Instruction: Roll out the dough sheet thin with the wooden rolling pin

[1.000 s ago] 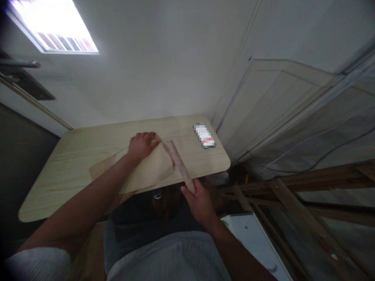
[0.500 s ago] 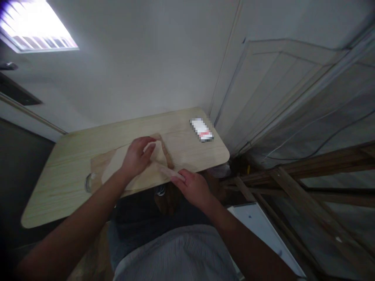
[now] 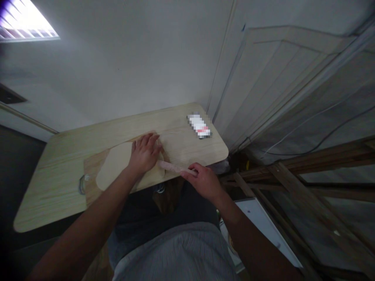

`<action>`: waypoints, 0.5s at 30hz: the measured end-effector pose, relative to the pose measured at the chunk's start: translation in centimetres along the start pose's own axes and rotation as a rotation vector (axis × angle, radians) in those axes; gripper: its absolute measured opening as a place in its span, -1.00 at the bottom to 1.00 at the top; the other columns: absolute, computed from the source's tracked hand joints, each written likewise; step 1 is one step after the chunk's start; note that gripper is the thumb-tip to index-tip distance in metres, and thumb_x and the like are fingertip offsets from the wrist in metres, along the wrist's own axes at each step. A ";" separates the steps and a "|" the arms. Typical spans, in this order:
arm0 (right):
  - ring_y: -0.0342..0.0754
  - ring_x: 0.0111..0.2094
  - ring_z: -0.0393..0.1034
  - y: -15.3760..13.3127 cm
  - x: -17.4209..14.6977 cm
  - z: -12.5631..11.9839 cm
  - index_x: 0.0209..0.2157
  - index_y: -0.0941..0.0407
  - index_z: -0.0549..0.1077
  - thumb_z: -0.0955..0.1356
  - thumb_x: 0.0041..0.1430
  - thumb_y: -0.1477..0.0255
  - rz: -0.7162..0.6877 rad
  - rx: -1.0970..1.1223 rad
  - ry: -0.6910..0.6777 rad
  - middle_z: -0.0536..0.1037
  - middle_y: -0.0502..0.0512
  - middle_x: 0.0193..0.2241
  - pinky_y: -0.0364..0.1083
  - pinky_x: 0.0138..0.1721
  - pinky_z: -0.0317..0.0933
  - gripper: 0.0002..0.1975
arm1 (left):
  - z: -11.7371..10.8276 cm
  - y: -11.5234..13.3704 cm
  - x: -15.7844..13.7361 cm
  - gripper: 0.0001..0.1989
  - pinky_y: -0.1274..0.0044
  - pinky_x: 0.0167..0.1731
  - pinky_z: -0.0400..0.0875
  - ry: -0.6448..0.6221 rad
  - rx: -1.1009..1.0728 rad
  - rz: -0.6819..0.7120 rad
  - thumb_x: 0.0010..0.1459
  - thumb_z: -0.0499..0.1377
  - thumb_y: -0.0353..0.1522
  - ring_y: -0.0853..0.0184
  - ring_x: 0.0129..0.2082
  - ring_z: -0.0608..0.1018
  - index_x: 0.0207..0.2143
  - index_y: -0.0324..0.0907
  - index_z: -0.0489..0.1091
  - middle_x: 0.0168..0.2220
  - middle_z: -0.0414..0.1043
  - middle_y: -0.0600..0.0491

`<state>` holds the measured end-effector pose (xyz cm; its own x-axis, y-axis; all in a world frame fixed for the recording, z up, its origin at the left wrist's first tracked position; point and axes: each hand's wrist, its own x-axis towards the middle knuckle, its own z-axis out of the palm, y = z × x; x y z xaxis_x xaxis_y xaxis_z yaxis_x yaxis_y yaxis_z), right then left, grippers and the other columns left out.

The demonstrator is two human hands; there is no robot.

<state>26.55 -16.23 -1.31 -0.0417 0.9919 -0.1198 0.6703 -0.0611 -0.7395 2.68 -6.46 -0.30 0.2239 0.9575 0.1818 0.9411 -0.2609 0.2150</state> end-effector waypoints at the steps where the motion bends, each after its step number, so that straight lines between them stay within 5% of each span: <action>1: -0.04 -0.40 0.46 0.2 0.0 0.0 -0.28 0.06 0.53 0.37 0.20 0.01 0.004 -0.009 0.010 0.58 0.02 -0.45 -0.13 -0.36 0.17 -0.61 | 0.0 0.1 0.4 -0.50 0.04 0.29 0.03 -0.018 0.008 -0.002 0.41 -0.14 -0.12 0.05 0.36 0.16 0.30 -0.04 0.19 0.37 0.15 -0.07; 11: -0.06 -0.48 0.38 0.7 0.0 0.2 -0.44 0.07 0.42 0.18 0.36 0.01 0.067 -0.130 0.115 0.48 0.03 -0.56 -0.11 -0.41 0.06 -0.50 | 1.7 1.4 6.0 -0.50 -0.06 0.29 -0.04 -0.088 0.021 0.050 0.39 -0.12 -0.09 0.02 0.34 0.17 0.26 -0.02 0.26 0.35 0.17 -0.08; 15: -0.05 -0.47 0.40 0.3 -0.2 0.3 -0.41 0.08 0.43 0.17 0.38 0.04 0.057 -0.118 0.116 0.50 0.04 -0.54 -0.11 -0.39 0.09 -0.52 | 1.9 1.5 6.0 -0.51 -0.08 0.27 -0.02 -0.077 0.012 0.051 0.39 -0.12 -0.10 0.01 0.32 0.20 0.22 -0.04 0.31 0.34 0.21 -0.09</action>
<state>26.52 -16.54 -1.75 0.0803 0.9938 -0.0773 0.7515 -0.1113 -0.6502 5.88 -0.88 -0.68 0.2897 0.9499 0.1173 0.9309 -0.3082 0.1962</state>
